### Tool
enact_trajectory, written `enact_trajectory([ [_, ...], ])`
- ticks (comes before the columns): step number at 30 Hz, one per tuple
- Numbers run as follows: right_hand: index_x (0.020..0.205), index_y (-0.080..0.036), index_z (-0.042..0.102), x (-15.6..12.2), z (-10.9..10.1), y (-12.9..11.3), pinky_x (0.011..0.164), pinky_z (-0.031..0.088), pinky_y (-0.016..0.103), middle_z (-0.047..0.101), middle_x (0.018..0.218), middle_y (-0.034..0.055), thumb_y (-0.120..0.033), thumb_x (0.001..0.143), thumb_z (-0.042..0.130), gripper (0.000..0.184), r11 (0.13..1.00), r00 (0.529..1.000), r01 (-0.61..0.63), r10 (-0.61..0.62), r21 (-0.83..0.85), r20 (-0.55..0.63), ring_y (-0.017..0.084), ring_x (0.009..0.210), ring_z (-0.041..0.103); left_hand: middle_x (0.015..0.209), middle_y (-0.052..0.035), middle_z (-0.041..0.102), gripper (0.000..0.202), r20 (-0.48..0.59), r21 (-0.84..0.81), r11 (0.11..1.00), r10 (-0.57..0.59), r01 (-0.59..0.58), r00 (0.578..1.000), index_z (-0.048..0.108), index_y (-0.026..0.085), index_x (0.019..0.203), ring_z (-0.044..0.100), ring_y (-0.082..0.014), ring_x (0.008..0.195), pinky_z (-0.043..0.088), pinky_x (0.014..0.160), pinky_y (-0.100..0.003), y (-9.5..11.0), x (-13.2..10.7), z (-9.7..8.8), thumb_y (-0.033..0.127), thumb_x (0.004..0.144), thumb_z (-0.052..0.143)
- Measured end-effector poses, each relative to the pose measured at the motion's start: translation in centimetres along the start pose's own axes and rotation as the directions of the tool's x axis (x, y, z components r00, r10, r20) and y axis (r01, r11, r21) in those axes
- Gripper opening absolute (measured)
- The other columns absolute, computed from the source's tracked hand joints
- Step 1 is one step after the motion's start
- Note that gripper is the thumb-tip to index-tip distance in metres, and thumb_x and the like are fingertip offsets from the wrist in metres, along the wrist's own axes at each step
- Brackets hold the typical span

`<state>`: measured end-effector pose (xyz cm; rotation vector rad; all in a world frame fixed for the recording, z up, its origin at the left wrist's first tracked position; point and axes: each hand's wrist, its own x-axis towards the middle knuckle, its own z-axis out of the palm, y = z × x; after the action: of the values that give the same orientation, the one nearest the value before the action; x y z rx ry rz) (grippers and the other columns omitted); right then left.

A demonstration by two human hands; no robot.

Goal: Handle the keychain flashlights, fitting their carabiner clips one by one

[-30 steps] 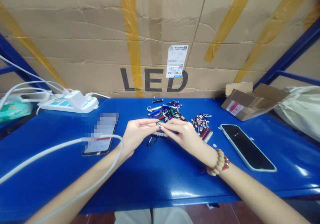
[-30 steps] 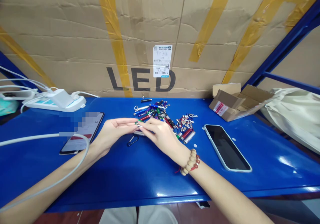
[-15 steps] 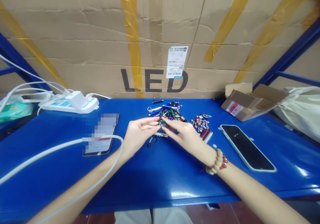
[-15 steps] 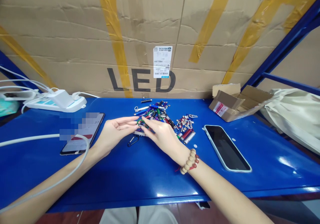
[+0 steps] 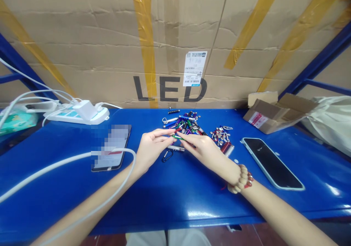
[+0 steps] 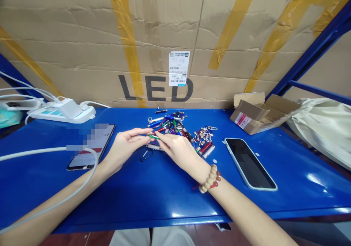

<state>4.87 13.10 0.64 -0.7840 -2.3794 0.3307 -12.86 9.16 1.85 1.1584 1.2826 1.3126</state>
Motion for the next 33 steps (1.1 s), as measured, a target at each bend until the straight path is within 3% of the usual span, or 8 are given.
enact_trajectory([
  [7, 0.088, -0.019, 0.067, 0.2, -0.4, -0.4, 0.060, 0.042, 0.021, 0.071, 0.079, 0.0027, -0.030, 0.093, 0.041, 0.029, 0.995, 0.995, -0.096, 0.096, 0.019, 0.038, 0.013, 0.067, 0.063, 0.078, -0.0075, 0.074, 0.029, 0.094, -0.044, 0.996, -0.070, 0.075, 0.993, 0.068, 0.011, 0.085, 0.070, -0.0213, 0.079, 0.056, 0.079, -0.031, -0.2, 0.1, 0.0, 0.028, 0.064, 0.076],
  [13, 0.066, -0.017, 0.062, 0.2, -0.5, -0.9, 0.053, 0.035, 0.021, 0.064, 0.062, 0.0007, -0.035, 0.093, 0.040, 0.039, 0.986, 0.985, -0.165, 0.164, 0.001, 0.043, 0.010, 0.053, 0.054, 0.077, -0.0068, 0.074, 0.028, 0.048, -0.049, 0.997, -0.056, 0.058, 0.997, 0.069, 0.010, 0.083, 0.071, -0.0200, 0.073, 0.058, 0.074, -0.030, -0.2, 0.1, 0.4, 0.029, 0.063, 0.076],
  [15, 0.069, -0.017, 0.064, 0.3, -0.4, -0.8, 0.054, 0.038, 0.021, 0.063, 0.063, 0.0010, -0.035, 0.092, 0.041, 0.037, 0.985, 0.985, -0.171, 0.170, 0.030, 0.017, 0.010, 0.053, 0.054, 0.079, -0.0072, 0.074, 0.028, 0.023, -0.027, 0.999, -0.022, 0.022, 0.999, 0.070, 0.010, 0.085, 0.071, -0.0201, 0.074, 0.058, 0.074, -0.029, -0.2, 0.2, 0.3, 0.029, 0.065, 0.074],
  [18, 0.099, -0.017, 0.066, 0.4, -0.1, -0.5, 0.055, 0.044, 0.020, 0.067, 0.075, 0.0019, -0.035, 0.087, 0.051, 0.026, 0.979, 0.984, -0.159, 0.167, 0.127, -0.058, 0.009, 0.055, 0.057, 0.080, -0.0079, 0.074, 0.030, -0.012, 0.014, 1.000, -0.011, 0.011, 1.000, 0.071, 0.009, 0.088, 0.071, -0.0197, 0.074, 0.058, 0.073, -0.028, -0.2, 0.2, 0.2, 0.029, 0.066, 0.073],
  [20, 0.116, -0.018, 0.060, 0.3, 0.2, -0.4, 0.057, 0.049, 0.021, 0.068, 0.079, 0.0021, -0.036, 0.082, 0.058, 0.039, 0.976, 0.983, -0.134, 0.153, 0.173, -0.100, 0.009, 0.054, 0.058, 0.081, -0.0080, 0.074, 0.031, -0.015, 0.029, 1.000, -0.007, 0.007, 1.000, 0.072, 0.009, 0.090, 0.071, -0.0193, 0.074, 0.058, 0.073, -0.028, -0.2, 0.2, 0.1, 0.029, 0.066, 0.073],
  [25, 0.111, -0.015, 0.064, 0.0, 1.0, -0.3, 0.057, 0.052, 0.022, 0.069, 0.076, 0.0038, -0.035, 0.077, 0.065, 0.040, 0.986, 0.989, -0.077, 0.094, 0.147, -0.116, 0.011, 0.058, 0.061, 0.078, -0.0067, 0.075, 0.030, 0.007, 0.020, 0.999, -0.028, 0.028, 1.000, 0.072, 0.009, 0.090, 0.071, -0.0187, 0.073, 0.059, 0.072, -0.027, -0.5, -0.1, 0.3, 0.029, 0.067, 0.072],
  [29, 0.117, -0.013, 0.062, -0.3, 1.3, -0.2, 0.064, 0.053, 0.025, 0.070, 0.085, 0.0078, -0.029, 0.084, 0.057, 0.037, 0.997, 0.995, -0.034, 0.041, 0.071, -0.096, 0.014, 0.065, 0.064, 0.083, -0.0070, 0.075, 0.031, 0.032, 0.024, 1.000, -0.011, 0.010, 0.999, 0.072, 0.010, 0.092, 0.071, -0.0195, 0.076, 0.058, 0.074, -0.027, -0.8, -0.1, 0.3, 0.029, 0.068, 0.071],
  [33, 0.114, -0.010, 0.063, -0.2, 1.0, 0.0, 0.063, 0.051, 0.025, 0.069, 0.079, 0.0084, -0.027, 0.088, 0.051, 0.033, 0.999, 0.997, 0.040, -0.039, 0.013, -0.061, 0.015, 0.066, 0.063, 0.086, -0.0077, 0.074, 0.036, 0.055, 0.114, 0.993, -0.024, 0.017, 0.998, 0.071, 0.009, 0.098, 0.070, -0.0220, 0.080, 0.057, 0.076, -0.029, -0.7, 0.1, -0.1, 0.028, 0.067, 0.072],
])
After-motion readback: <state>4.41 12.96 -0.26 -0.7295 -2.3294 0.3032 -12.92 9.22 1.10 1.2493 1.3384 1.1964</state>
